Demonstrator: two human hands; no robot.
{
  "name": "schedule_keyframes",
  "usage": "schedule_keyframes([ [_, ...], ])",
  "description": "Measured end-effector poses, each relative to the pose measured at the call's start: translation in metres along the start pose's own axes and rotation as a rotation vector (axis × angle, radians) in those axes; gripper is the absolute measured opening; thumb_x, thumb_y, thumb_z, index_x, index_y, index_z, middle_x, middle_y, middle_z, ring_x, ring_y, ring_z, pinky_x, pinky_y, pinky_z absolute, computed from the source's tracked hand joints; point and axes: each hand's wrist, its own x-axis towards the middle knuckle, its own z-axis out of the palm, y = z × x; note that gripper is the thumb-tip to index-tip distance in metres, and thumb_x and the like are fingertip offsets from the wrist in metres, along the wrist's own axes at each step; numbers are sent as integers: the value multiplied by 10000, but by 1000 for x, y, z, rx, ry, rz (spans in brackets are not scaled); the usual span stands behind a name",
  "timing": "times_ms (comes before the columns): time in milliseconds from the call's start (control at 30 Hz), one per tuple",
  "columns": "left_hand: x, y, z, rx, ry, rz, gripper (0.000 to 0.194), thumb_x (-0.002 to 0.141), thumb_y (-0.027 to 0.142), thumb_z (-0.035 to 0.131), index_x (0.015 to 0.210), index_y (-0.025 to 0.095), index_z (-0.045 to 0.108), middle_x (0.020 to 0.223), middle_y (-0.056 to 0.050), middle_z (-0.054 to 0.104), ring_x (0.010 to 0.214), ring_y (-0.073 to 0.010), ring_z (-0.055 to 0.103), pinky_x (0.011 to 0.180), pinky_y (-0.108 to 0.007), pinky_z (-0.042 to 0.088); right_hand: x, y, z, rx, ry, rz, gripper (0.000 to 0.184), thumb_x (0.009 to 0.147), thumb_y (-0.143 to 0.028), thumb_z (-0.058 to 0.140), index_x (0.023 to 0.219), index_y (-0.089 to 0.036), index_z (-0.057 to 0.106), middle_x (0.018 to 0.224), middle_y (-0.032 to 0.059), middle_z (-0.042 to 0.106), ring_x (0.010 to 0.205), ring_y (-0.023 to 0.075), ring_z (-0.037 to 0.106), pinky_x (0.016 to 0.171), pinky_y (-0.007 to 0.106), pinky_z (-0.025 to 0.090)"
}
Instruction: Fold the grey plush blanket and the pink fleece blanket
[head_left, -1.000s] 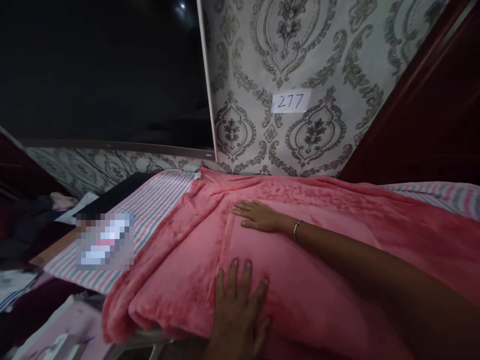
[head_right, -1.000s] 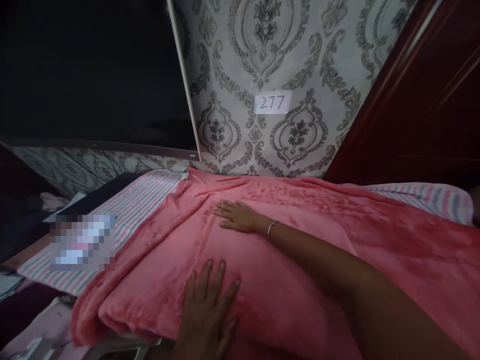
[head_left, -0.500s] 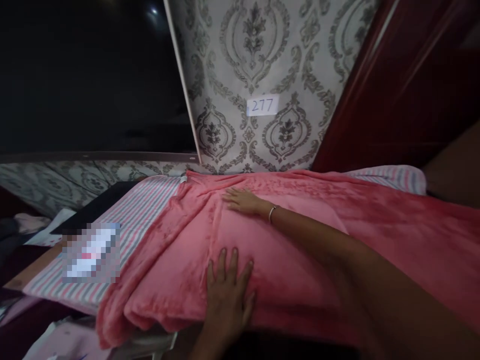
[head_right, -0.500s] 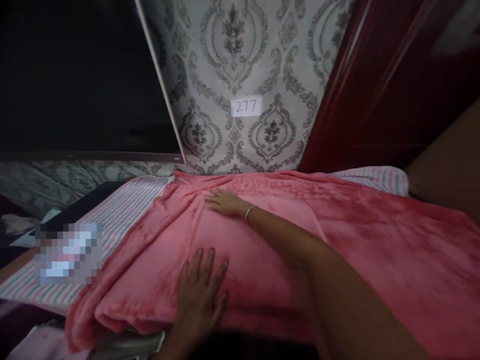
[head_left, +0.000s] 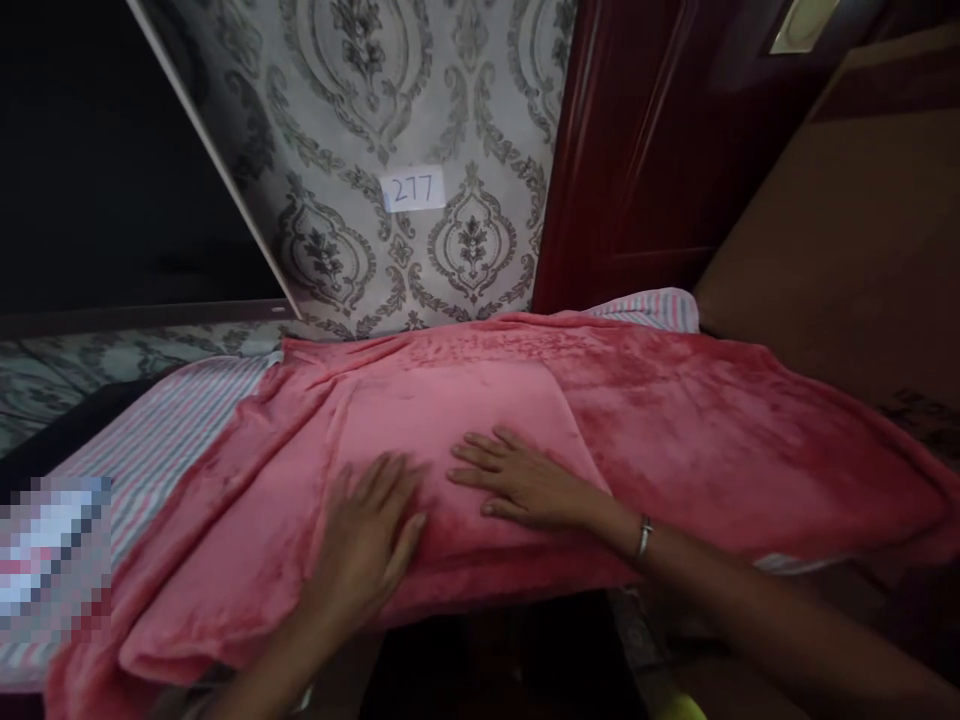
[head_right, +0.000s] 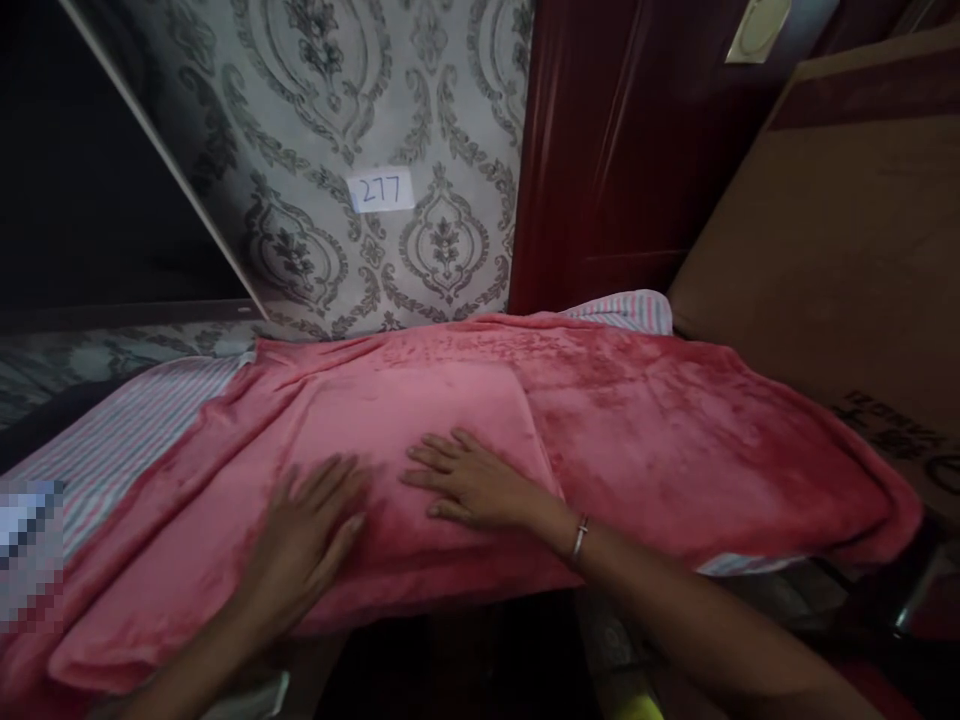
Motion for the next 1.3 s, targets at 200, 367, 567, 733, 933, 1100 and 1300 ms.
schedule_keyframes([
  [200, 136, 54, 17, -402, -562, 522, 550, 1037, 420, 433, 1573, 305, 395, 1633, -51, 417, 1536, -231, 331, 1276, -518, 237, 3, 4, 30, 141, 134, 64, 517, 1032, -452, 525, 1486, -207, 553, 1501, 95, 570, 1444, 256, 455, 1240, 457, 308],
  [367, 206, 50, 79, -279, -623, 765, 615, 1030, 520, 443, 1593, 289, 352, 1668, -70, 343, 1583, -255, 196, 1283, -589, 0, 1, 5, 21, 268, 73, 66, 561, 1045, -485, 494, 1576, -320, 414, 1635, 16, 400, 1504, 213, 366, 1258, 419, 269],
  [567, 273, 8, 118, -196, -537, 718, 666, 1003, 624, 423, 1600, 346, 330, 1696, -53, 267, 1593, -303, 134, 1264, -624, -18, 1, 5, 3, 250, 61, 25, 569, 1051, -553, 448, 1576, -339, 404, 1692, -3, 268, 1594, 203, 71, 1295, 487, -17],
  [733, 310, -18, 130, -302, -599, 554, 682, 1001, 685, 312, 1600, 359, 327, 1701, -25, 262, 1579, -253, 214, 1285, -529, 122, -1, 8, -3, 285, 45, 39, 582, 1049, -571, 438, 1592, -377, 358, 1699, -33, 242, 1593, 198, 71, 1298, 491, -9],
  [933, 314, -25, 140, -232, -623, 368, 671, 1021, 650, 238, 1602, 328, 334, 1680, -14, 325, 1590, -270, 164, 1283, -558, 55, 1, 10, -6, 298, 23, 41, 593, 1046, -557, 456, 1598, -370, 348, 1700, -21, 239, 1592, 207, 88, 1297, 499, -10],
  [1100, 309, -20, 140, -65, -504, 356, 612, 1050, 568, 230, 1590, 314, 362, 1666, -59, 356, 1556, -277, 275, 1252, -529, 220, 4, 8, -1, 255, 17, 47, 576, 1048, -556, 448, 1586, -359, 379, 1697, -9, 253, 1594, 210, 75, 1290, 503, -22],
  [1300, 304, -4, 110, 171, -305, 398, 594, 1038, 502, 354, 1525, 186, 481, 1527, -175, 530, 1438, -347, 455, 1213, -574, 286, 2, 7, 5, 169, 52, 50, 570, 1059, -541, 428, 1585, -325, 388, 1690, 28, 280, 1590, 206, 100, 1288, 512, 23],
])
